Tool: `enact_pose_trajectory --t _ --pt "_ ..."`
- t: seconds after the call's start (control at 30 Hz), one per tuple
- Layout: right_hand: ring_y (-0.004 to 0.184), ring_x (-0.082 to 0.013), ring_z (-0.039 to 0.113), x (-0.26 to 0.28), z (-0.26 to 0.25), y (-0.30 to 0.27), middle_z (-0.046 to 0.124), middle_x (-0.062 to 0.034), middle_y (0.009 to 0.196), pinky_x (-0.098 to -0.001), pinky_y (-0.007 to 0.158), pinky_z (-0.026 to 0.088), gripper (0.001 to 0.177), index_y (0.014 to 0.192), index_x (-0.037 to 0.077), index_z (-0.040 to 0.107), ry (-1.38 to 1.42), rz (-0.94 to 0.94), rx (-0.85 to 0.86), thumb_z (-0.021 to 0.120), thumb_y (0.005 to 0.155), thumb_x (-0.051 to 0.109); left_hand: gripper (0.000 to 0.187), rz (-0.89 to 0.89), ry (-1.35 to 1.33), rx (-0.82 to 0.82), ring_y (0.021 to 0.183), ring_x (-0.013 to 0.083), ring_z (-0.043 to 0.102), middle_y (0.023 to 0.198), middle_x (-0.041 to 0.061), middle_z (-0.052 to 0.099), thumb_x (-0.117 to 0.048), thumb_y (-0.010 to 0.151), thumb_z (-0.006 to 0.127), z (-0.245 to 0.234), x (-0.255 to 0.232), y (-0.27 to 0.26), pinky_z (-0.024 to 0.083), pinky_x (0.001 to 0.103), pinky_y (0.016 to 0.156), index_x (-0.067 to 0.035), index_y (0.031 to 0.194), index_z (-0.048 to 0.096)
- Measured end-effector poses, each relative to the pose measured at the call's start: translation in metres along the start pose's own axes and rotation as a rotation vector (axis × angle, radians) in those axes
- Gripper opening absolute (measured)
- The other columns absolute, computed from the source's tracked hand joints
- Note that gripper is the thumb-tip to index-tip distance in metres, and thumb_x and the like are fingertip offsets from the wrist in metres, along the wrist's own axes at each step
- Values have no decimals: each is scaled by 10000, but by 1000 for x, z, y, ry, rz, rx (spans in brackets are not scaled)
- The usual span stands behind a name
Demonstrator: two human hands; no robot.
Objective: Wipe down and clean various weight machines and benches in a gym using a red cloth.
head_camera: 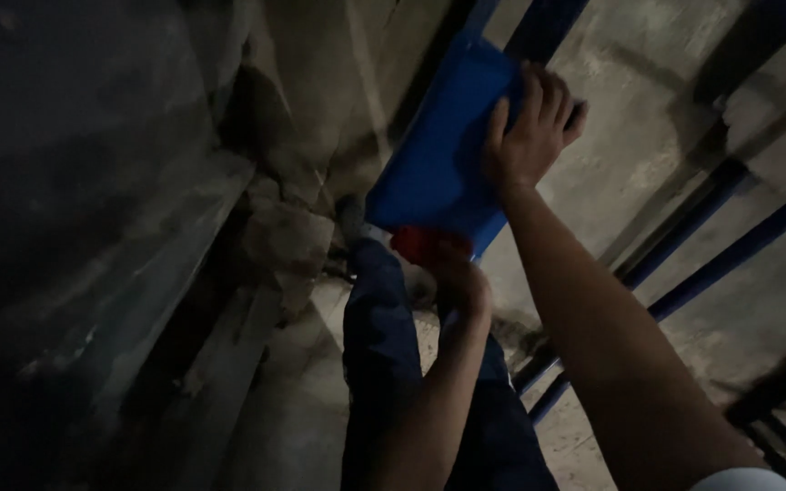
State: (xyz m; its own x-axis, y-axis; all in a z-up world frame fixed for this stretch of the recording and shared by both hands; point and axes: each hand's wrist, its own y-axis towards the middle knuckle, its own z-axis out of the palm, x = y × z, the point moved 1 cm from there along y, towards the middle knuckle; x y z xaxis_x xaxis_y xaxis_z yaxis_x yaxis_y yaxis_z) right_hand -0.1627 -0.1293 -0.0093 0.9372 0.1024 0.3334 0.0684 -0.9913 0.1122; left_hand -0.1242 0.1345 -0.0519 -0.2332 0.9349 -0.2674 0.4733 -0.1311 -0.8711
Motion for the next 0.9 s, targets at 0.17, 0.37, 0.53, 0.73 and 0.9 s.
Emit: enact_pose_trajectory --t 0.17,0.37,0.53,0.73,0.9 --pt "1441 -316 441 -10 11 2 552 -105 1475 -609 1236 136 428 1490 160 561 -27 -24 -46 591 1117 366 746 32 25 -22 1396 368 476 1595 199 393 -566 1053 438 14 -5 -6 422 507 1099 -103 1616 281" --pt "1517 -343 373 -14 -9 -5 493 -151 1570 -610 1268 107 482 1552 125 514 112 6 32 542 1155 397 900 560 -333 -318 1460 419 422 1643 222 296 -486 1025 600 -41 -93 -23 407 513 1169 -82 1647 89" --pt "1624 -371 250 -4 -46 -76 323 -165 1710 -557 1337 200 601 1614 122 414 627 30 36 475 1129 472 701 1119 -163 -88 1581 439 331 1727 234 272 -345 1157 499 -48 -131 -40 328 515 1278 -100 1711 145" --pt "1587 -448 245 7 -59 -149 268 -209 1712 -561 1276 242 560 1624 131 387 342 253 144 495 1108 318 719 1267 362 638 1481 394 481 1671 197 391 -7 954 445 -75 -144 -3 434 460 1189 -95 1655 312" --pt "1456 -392 454 8 -19 -138 386 -247 1586 -470 1217 378 505 1594 41 347 857 655 -73 418 1169 305 507 1573 815 -246 1512 360 386 1643 107 382 -309 1087 515 -72 -222 -18 339 589 1230 -198 1579 465"
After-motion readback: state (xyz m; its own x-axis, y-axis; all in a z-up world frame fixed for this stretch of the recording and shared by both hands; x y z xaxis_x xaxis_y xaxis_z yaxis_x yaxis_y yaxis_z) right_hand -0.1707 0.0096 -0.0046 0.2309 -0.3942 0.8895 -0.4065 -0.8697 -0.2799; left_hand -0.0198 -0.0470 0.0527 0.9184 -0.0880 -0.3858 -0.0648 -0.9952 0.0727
